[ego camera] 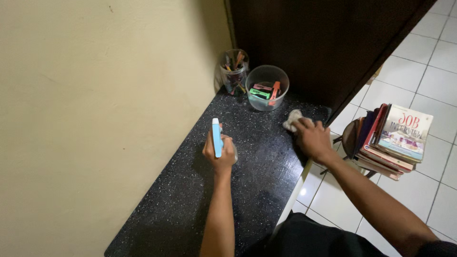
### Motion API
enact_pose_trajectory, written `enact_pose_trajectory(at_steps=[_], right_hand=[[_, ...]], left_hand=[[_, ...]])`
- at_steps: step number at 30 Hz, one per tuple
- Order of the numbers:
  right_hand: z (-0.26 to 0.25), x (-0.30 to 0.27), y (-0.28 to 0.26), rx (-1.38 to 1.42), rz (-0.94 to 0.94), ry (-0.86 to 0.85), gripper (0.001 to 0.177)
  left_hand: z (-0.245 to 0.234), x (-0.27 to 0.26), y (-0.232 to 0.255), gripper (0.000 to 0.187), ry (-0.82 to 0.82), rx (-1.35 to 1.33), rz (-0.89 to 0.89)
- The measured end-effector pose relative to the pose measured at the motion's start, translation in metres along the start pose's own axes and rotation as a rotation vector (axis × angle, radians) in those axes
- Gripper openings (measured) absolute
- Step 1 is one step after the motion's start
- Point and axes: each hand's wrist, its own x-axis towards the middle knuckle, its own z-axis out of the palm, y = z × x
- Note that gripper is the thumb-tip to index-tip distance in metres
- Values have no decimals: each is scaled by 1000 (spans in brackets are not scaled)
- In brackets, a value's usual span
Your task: The person sprays a countertop with a cleaning solution and wipes it with a cloth. They then move two plastic containers aside and place several books from a nearby stool onto the cleaned surface.
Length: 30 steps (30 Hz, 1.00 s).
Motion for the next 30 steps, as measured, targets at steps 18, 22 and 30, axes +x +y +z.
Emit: enact_pose_trajectory(at_steps=[18, 22, 30], right_hand=[[14, -19, -104, 10, -302, -145, 51], [1, -8, -90, -1, -215, -104, 53], [27, 65, -140, 1, -225, -31, 51]], left_hand=[[-11, 5, 1, 38, 12, 10, -105], [-31, 11, -8, 37, 56, 73, -65], [-69, 13, -21, 41, 127, 79, -112]])
